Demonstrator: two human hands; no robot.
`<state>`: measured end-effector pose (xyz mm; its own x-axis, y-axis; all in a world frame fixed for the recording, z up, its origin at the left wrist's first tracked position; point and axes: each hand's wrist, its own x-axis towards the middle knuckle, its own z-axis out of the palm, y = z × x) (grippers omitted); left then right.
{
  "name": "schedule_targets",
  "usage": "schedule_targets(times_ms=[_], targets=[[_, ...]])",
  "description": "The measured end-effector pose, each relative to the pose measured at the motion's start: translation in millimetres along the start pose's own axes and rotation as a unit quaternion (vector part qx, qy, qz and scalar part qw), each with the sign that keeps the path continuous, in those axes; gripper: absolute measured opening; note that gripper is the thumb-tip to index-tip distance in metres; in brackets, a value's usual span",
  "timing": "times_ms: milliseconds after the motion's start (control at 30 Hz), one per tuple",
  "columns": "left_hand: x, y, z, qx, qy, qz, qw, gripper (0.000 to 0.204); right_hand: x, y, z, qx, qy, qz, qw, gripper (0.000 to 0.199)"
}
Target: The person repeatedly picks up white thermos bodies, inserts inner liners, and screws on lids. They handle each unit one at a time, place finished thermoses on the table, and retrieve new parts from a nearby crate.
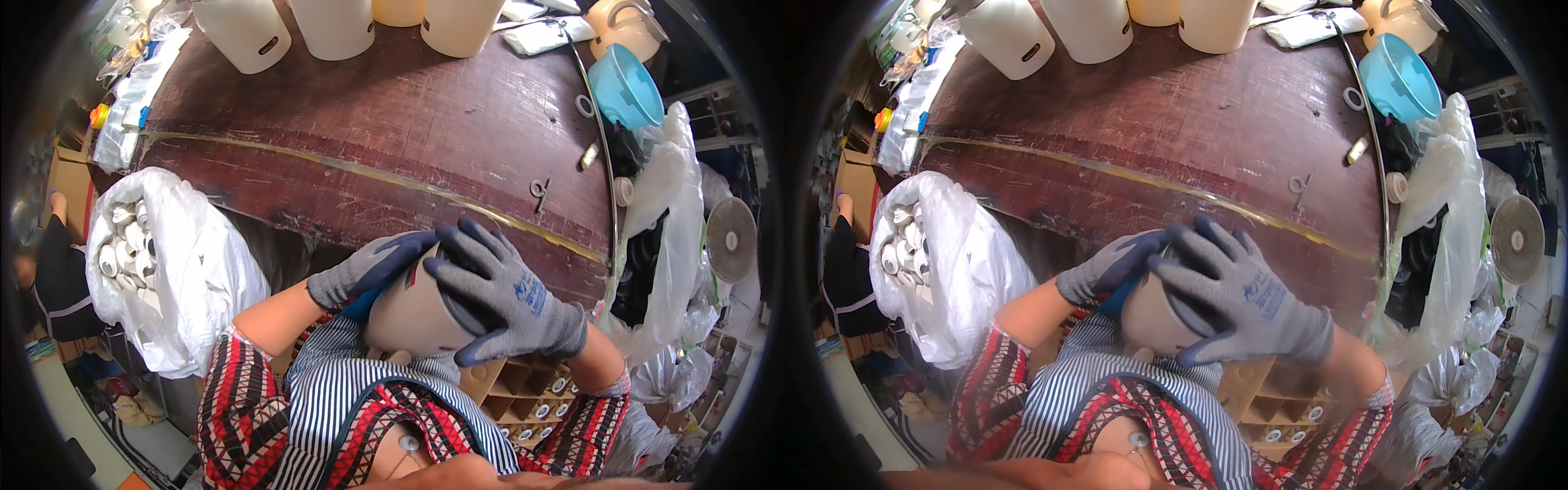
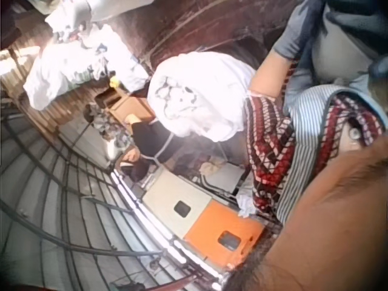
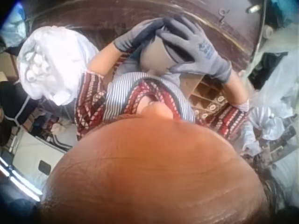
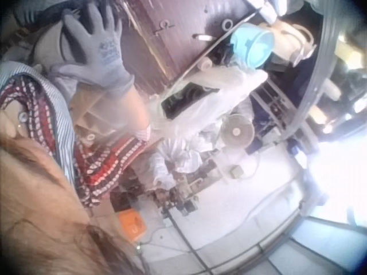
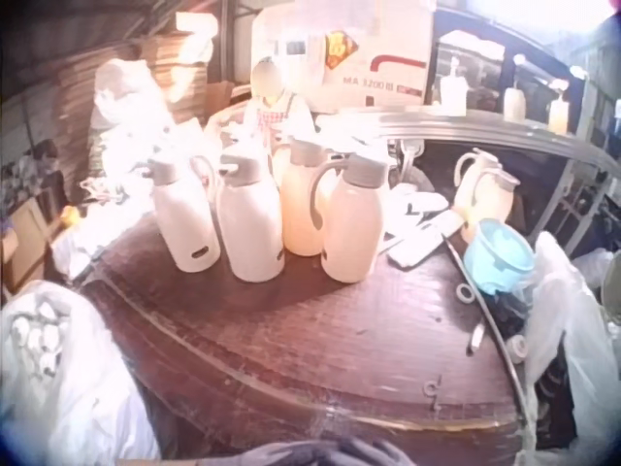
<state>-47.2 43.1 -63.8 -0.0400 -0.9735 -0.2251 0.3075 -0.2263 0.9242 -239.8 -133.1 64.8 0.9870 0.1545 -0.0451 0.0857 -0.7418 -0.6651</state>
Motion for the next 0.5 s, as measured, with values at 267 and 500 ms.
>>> schedule_targets(times_ms=[267,500], targets=[[-84.4,-77.1,12.0,0.334,0.103,0.159,0.923,0.064,-26.2,-25.7,35.9,0.067,0.227,0.115,0.965,0.046],[-115.0,-62.4,34.9,0.521,0.061,0.176,0.833,0.075,-113.3,-62.0,93.4,0.297,0.248,0.336,0.859,0.095]])
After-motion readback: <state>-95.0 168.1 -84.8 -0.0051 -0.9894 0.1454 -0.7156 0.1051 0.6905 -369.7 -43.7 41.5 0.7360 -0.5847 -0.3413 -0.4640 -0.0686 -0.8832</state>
